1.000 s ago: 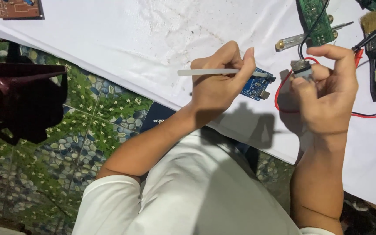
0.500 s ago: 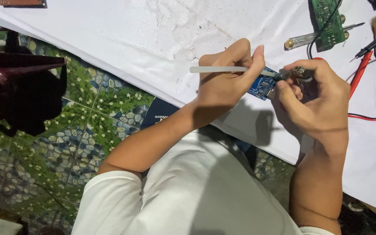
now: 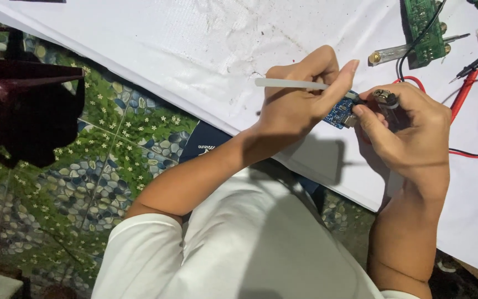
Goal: Applying hot melt glue to a circuit board by manually melting a glue stick with a lighter.
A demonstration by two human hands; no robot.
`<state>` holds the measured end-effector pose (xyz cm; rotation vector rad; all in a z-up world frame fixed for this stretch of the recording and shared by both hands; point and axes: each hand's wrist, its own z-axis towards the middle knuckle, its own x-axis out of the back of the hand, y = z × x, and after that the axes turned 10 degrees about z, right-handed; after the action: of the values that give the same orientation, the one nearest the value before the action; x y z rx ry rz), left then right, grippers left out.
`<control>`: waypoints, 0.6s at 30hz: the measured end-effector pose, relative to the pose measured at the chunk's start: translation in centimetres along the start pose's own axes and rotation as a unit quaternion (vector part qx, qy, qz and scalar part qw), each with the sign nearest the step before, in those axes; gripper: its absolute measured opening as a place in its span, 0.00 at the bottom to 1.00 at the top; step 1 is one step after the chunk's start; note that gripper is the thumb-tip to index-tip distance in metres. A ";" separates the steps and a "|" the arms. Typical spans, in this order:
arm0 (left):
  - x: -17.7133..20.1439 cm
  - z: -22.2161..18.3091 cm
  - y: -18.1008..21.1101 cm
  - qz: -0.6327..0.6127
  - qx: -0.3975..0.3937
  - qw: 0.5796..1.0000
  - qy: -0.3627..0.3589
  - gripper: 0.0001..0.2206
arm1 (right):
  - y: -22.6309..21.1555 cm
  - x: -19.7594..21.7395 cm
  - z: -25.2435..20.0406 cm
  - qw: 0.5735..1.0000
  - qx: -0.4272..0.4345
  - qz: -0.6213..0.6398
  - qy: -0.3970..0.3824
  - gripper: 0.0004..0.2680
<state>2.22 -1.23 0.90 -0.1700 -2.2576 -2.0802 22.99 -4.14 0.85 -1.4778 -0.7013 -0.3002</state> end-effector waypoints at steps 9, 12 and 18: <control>-0.7 0.2 -1.5 0.063 -0.038 0.997 -0.031 0.18 | 0.5 0.0 -0.2 1.000 -0.021 0.008 0.003 0.06; -0.7 0.3 -1.6 0.031 -0.052 0.998 -0.030 0.18 | 0.3 -0.1 -0.2 0.999 -0.029 0.033 0.007 0.06; -0.9 0.6 -2.2 0.077 -0.047 0.992 -0.087 0.16 | 0.3 0.0 -0.1 0.999 -0.018 0.029 -0.001 0.06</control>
<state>2.90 -0.87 -1.41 -0.5324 -2.1574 -2.1679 23.22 -4.20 0.65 -1.5307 -0.6565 -0.2681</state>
